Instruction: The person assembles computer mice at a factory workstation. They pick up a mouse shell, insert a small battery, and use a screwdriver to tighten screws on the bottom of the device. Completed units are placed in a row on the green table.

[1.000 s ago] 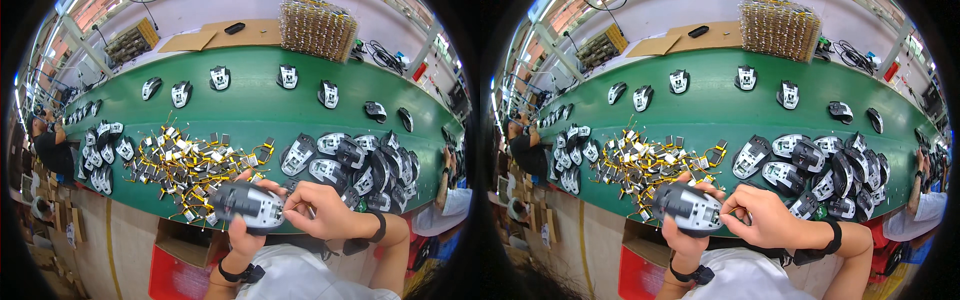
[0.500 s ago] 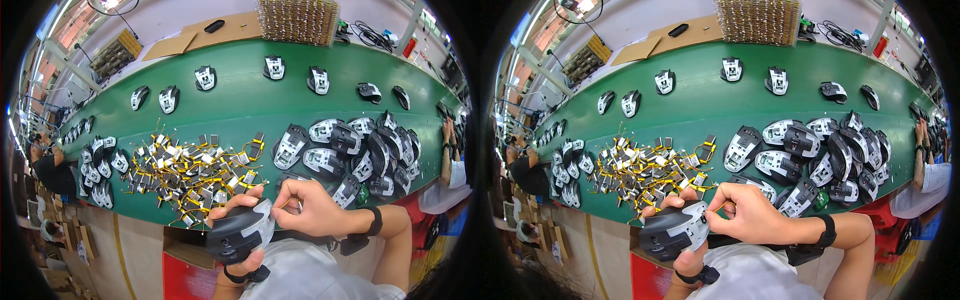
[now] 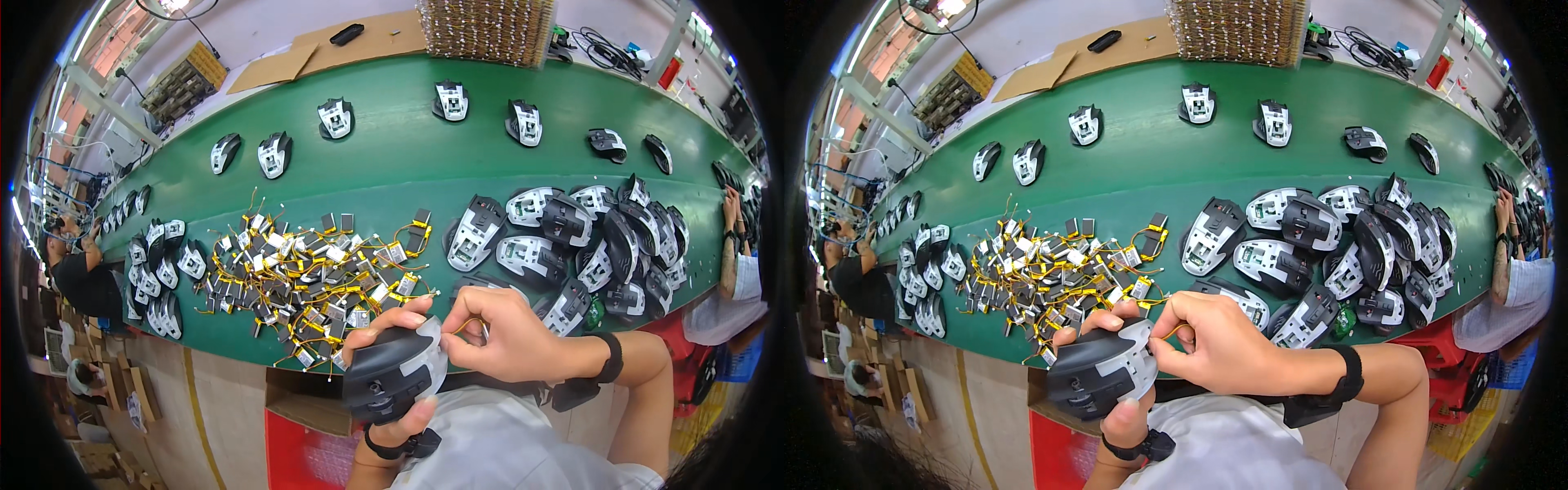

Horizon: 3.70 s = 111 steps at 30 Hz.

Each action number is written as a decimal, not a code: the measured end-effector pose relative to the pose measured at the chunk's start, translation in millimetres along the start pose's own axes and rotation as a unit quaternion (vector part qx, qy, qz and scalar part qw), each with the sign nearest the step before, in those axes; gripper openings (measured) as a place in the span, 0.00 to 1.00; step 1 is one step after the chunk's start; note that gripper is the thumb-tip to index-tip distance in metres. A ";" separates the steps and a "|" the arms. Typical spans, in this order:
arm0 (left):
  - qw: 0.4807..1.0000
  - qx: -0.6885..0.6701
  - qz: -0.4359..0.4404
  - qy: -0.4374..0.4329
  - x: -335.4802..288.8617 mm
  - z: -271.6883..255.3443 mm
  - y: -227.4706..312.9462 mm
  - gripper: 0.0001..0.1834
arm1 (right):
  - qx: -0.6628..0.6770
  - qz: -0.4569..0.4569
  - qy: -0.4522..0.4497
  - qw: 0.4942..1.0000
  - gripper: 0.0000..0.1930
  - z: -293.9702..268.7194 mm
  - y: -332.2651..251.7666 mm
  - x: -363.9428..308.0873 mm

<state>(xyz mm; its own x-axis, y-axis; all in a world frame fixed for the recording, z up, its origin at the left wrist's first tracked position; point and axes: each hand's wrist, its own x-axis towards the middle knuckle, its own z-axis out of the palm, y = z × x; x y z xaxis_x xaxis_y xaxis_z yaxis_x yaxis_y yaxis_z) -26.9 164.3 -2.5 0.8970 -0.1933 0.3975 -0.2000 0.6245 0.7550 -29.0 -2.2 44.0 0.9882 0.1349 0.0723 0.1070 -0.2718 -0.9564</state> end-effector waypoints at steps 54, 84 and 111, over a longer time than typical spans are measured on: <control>0.986 -0.102 -0.093 0.091 28.6 11.3 -9.6 0.45 | 0.358 0.011 0.128 0.925 0.04 7.3 32.4 -42.4; 0.908 -0.304 -0.268 0.104 33.8 -2.9 -17.2 0.38 | -0.240 -0.373 0.152 0.883 0.20 -13.8 15.2 -11.8; 0.929 -0.207 -0.299 0.063 27.0 2.9 -21.6 0.39 | -0.312 -0.325 -0.045 0.892 0.13 -37.4 -3.8 -20.6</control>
<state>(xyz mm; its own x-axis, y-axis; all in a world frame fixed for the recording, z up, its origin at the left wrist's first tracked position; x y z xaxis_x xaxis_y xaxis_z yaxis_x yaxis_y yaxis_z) 0.5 143.4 -6.6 0.8432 -0.5257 -0.1129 0.4946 0.6761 0.5460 -45.6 -39.6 56.7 0.6852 0.5261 0.5038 0.7220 -0.5815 -0.3748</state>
